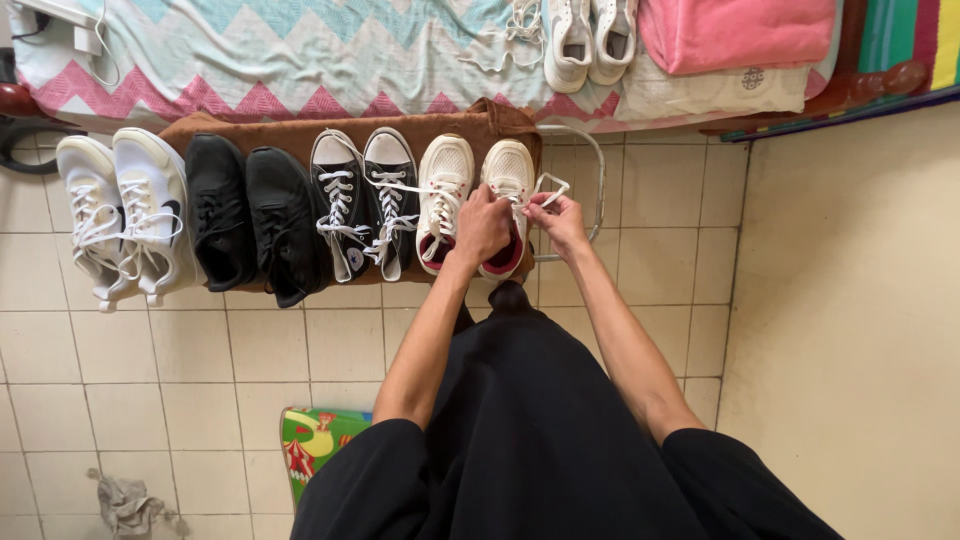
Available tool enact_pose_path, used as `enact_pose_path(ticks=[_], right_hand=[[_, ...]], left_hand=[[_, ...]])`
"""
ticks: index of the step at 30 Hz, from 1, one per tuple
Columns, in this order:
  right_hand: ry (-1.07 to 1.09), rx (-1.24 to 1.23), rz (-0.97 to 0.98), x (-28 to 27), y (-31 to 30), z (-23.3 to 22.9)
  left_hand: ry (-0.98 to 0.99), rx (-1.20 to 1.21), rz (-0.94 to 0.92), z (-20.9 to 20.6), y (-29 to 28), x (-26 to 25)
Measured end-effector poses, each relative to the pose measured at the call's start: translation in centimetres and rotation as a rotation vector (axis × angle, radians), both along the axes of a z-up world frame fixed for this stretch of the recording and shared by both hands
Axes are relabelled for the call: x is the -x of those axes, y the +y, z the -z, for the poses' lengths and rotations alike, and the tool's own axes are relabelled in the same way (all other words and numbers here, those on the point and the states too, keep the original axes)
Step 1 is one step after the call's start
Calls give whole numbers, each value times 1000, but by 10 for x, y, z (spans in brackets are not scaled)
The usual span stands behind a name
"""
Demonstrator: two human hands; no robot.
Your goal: The person unlaces a pair of white sneakers on a shoe rack, then relaces the same pair. The hands manipulate the laces through the eyelets and tie a knot. Other shoes remain on the rack and a bed is visible in the background.
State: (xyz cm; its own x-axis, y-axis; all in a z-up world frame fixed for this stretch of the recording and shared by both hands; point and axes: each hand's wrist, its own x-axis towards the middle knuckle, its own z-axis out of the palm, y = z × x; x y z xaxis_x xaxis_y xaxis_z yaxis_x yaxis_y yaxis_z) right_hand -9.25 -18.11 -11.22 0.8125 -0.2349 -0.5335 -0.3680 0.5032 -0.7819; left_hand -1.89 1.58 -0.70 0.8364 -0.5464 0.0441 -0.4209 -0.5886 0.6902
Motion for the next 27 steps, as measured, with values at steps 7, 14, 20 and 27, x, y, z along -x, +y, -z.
enact_pose_path(ticks=[7,14,20,27], right_hand=[[65,243,44,3,20,-13],[46,418,113,0,34,-25],[108,544,-57,-1,34,-39],[61,791,-349,7,27,-52]], left_hand=[[-47,-99,-36,19,-4,6],[72,-83,-129,23,-11,8],[93,-88,-160,28,-13,10],[193,-127,3,36,1,-4]])
